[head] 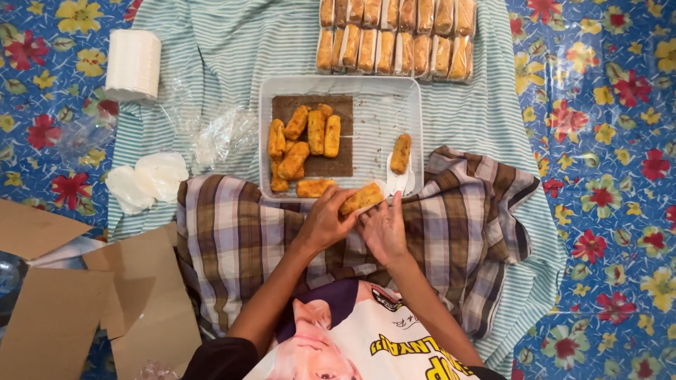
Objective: Individually wrapping fried snacks into small plastic bags and arranging them in rows.
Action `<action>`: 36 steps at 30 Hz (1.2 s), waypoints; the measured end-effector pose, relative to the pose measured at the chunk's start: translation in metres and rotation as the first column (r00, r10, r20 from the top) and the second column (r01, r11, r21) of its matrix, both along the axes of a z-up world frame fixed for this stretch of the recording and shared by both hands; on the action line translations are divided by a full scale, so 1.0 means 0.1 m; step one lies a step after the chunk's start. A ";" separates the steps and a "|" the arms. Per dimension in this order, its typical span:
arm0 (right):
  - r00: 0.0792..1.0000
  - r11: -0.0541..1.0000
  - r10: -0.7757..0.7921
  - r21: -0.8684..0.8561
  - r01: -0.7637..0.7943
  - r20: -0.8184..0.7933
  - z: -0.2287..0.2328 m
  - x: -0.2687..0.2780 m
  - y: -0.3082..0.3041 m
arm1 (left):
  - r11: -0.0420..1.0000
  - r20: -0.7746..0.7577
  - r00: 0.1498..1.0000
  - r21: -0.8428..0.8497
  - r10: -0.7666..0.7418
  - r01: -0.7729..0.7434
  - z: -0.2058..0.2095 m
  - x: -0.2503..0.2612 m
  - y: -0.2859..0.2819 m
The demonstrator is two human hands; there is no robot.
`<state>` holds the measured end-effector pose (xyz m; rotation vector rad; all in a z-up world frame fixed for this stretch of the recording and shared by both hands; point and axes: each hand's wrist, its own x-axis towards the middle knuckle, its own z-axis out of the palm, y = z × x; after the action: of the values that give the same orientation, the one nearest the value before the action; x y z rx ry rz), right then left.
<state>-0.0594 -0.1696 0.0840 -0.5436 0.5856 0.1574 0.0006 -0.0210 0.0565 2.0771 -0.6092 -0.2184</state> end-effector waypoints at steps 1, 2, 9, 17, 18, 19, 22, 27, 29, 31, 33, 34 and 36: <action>1.000 1.000 0.001 0.001 -0.001 -0.002 0.04 0.01 0.01 | 1.000 -0.002 1.000 0.001 0.001 -0.001 -0.02 -0.01 0.00; 1.000 1.000 0.010 0.000 -0.010 -0.008 0.09 0.02 0.03 | 1.000 -0.007 1.000 0.017 -0.016 0.016 -0.03 -0.02 0.01; 0.997 0.998 0.060 -0.020 -0.062 -0.057 -0.01 0.10 -0.01 | 0.995 -0.080 0.995 0.074 -0.058 0.064 -0.02 0.06 0.03; 0.991 0.996 0.086 -0.015 -0.088 -0.097 -0.25 0.34 -0.19 | 0.993 -0.092 0.996 0.112 -0.018 0.028 -0.21 0.39 0.04; 0.991 0.996 0.091 -0.007 -0.092 -0.102 -0.29 0.38 -0.22 | 0.992 -0.111 0.994 0.121 -0.016 0.029 -0.22 0.45 0.04; 0.990 0.996 0.091 -0.006 -0.092 -0.103 -0.35 0.44 -0.24 | 0.992 -0.113 0.994 0.122 -0.015 0.029 -0.28 0.49 0.02; 0.987 0.997 0.083 0.003 -0.084 -0.140 -0.49 0.62 -0.30 | 0.982 -0.085 0.996 0.190 -0.004 0.020 -0.51 0.64 -0.05; 0.985 0.994 0.095 -0.034 -0.101 -0.146 -0.76 0.90 -0.39 | 0.983 -0.159 0.986 0.183 0.046 -0.016 -0.99 0.89 -0.17; 0.981 0.993 0.102 -0.037 -0.109 -0.162 -0.77 0.99 -0.38 | 0.972 -0.150 0.988 0.234 0.038 -0.002 -1.06 0.93 -0.22; 0.977 0.992 0.109 -0.038 -0.118 -0.181 -0.85 1.04 -0.39 | 0.958 -0.144 0.989 0.285 0.030 0.012 -1.11 0.93 -0.25; 0.973 0.990 0.119 -0.044 -0.130 -0.198 -1.00 1.07 -0.43 | 0.937 -0.066 0.998 0.348 0.005 0.018 -1.12 0.93 -0.28; 0.972 0.990 0.120 -0.043 -0.131 -0.202 -1.01 1.08 -0.43 | 0.937 -0.070 0.998 0.347 0.005 0.019 -1.12 0.93 -0.30; 0.972 0.992 0.109 -0.040 -0.120 -0.208 -1.02 1.10 -0.44 | 0.924 -0.067 0.998 0.381 0.019 0.009 -1.11 0.93 -0.32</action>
<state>0.0504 -0.2138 -0.0180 -0.6169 0.7612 0.3112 0.0934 -0.0527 -0.0547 2.4336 -0.5508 -0.4343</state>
